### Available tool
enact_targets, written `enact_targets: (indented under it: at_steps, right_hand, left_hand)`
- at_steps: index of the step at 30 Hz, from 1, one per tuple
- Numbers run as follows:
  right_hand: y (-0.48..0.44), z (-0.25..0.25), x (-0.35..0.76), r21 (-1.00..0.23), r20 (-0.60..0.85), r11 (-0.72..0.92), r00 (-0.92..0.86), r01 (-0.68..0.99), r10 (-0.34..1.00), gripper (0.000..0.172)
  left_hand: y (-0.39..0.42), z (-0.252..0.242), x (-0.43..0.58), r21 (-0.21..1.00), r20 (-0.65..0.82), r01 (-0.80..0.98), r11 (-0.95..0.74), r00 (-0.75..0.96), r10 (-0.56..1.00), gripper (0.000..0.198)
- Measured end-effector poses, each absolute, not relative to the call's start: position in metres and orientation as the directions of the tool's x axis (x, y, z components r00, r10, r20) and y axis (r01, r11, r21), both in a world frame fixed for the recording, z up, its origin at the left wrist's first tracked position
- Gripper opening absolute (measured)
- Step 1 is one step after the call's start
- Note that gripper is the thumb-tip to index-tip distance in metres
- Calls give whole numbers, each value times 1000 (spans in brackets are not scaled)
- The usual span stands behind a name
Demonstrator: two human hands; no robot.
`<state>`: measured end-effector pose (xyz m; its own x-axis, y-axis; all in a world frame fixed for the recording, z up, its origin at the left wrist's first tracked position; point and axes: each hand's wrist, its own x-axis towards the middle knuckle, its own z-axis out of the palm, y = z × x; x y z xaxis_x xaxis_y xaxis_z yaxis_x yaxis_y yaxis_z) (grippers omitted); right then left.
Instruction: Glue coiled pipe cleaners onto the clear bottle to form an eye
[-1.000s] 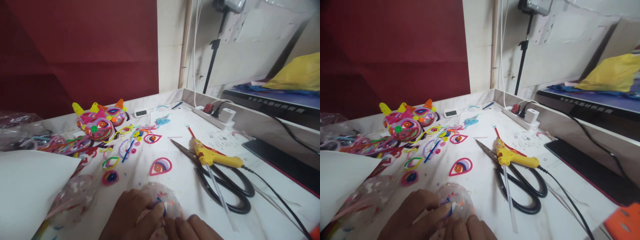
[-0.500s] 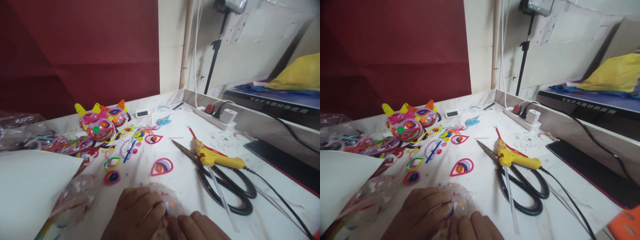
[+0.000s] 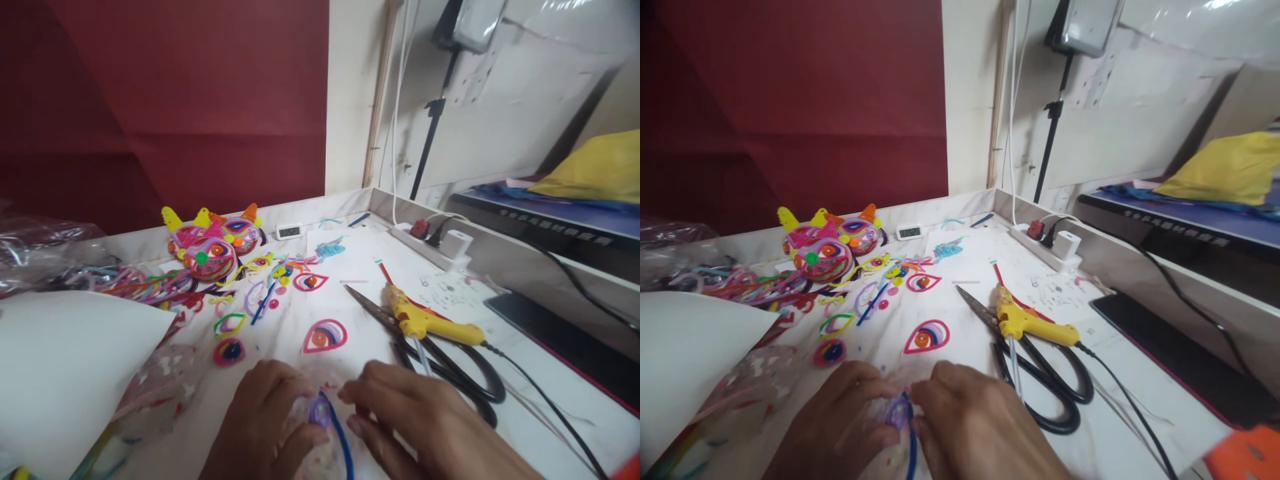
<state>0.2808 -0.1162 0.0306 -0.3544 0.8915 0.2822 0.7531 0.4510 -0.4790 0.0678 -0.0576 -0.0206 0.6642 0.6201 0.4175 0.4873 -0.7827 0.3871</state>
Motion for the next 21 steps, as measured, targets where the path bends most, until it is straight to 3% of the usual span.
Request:
enact_targets:
  at_steps: [3,6,14,21]
  right_hand:
    - [-98,48,282,-582,43,337,-385,740,922,17]
    - [-85,47,279,-608,-86,223,-342,762,936,11]
    - [-75,34,274,-673,-149,134,-311,727,939,18]
    - [-72,35,275,-702,-107,175,-345,690,933,19]
  left_hand:
    - [-58,-22,69,427,437,466,-775,643,628,12]
    - [-59,-24,69,447,455,449,-774,630,629,19]
    - [-61,-25,69,468,426,451,-760,639,641,19]
    - [-60,-27,70,490,397,463,-739,636,662,15]
